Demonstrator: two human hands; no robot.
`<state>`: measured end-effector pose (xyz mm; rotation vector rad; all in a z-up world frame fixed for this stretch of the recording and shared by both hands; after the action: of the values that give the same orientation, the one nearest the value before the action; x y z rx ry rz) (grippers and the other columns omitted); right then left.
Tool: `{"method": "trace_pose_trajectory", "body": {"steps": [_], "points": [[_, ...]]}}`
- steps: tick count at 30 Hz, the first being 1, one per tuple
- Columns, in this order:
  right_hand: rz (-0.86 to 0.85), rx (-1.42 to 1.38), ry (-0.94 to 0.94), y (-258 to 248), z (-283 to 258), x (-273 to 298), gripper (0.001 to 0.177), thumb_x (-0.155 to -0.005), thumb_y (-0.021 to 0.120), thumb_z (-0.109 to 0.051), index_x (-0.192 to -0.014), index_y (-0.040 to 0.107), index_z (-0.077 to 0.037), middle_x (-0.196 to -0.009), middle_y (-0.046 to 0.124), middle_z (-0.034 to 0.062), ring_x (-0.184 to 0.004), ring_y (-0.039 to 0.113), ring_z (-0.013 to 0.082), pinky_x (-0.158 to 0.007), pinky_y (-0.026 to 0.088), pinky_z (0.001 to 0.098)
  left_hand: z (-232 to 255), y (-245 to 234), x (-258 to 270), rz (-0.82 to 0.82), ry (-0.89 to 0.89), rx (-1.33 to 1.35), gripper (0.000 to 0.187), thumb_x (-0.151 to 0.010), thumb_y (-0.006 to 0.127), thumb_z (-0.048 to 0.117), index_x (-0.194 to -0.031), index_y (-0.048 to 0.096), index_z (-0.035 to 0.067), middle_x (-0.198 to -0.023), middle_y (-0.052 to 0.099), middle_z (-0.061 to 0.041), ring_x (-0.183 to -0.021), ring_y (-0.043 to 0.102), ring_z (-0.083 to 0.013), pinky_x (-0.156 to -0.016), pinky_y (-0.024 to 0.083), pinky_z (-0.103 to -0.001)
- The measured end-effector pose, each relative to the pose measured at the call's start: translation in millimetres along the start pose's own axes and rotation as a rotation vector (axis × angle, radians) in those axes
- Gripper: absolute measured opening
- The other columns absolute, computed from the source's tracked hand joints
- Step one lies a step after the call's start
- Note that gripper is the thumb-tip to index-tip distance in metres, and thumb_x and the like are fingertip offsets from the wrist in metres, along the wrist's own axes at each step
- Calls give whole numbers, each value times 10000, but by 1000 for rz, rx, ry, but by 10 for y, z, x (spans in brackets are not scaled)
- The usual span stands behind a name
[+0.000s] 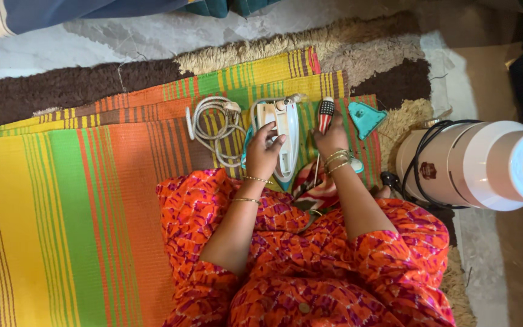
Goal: The person sits on a mat and uses a screwdriver to unscrew the casing of a white electric iron. They remove the casing and manipulate the internal components with their hands, appearing to clean or adjust the heating element area. The person then reassembles the iron casing and tightens the screws.
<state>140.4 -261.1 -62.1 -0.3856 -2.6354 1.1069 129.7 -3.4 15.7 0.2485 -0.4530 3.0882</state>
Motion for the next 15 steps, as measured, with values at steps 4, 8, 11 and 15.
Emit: {"method": "trace_pose_trajectory", "body": {"steps": [4,8,11,15], "points": [[-89,92,-5,-86,-238,49,831,-811,832,-269,-1466,375,-37,-1288,605,309,-1108,644,444,-947,527,486,-79,66,18,-29,-43,17,531,-923,721,224,-1383,559,14,-1029,737,-74,-827,721,-143,-733,592,-300],[-268,404,164,-408,-221,167,502,-934,684,-455,-1319,648,-135,-1324,675,176,-1185,666,356,-1002,531,478,-136,98,31,4,48,89,509,-934,701,219,-1374,571,-3,-967,740,-77,-789,698,-150,-713,572,-300],[-324,519,197,-642,-81,355,382,-947,624,-427,-1204,756,-176,-1283,730,121,-1164,698,337,-1009,551,463,-207,99,52,42,118,57,478,-962,711,254,-1349,601,-3,-952,741,-80,-801,697,-161,-732,568,-311],[-471,617,19,-269,-19,556,331,-943,622,-380,-1162,738,-160,-1223,702,147,-1095,691,348,-935,551,477,-275,91,77,105,194,5,457,-983,715,310,-1321,623,16,-959,748,-84,-841,706,-192,-769,564,-338]]}}
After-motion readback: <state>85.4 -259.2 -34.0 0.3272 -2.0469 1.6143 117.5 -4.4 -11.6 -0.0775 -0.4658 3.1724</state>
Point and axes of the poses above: each hand's wrist, its own x-axis away from the middle knuckle, its own y-axis out of the palm, z = x × y, the point moved 10 cm from there along -x, towards the middle knuckle
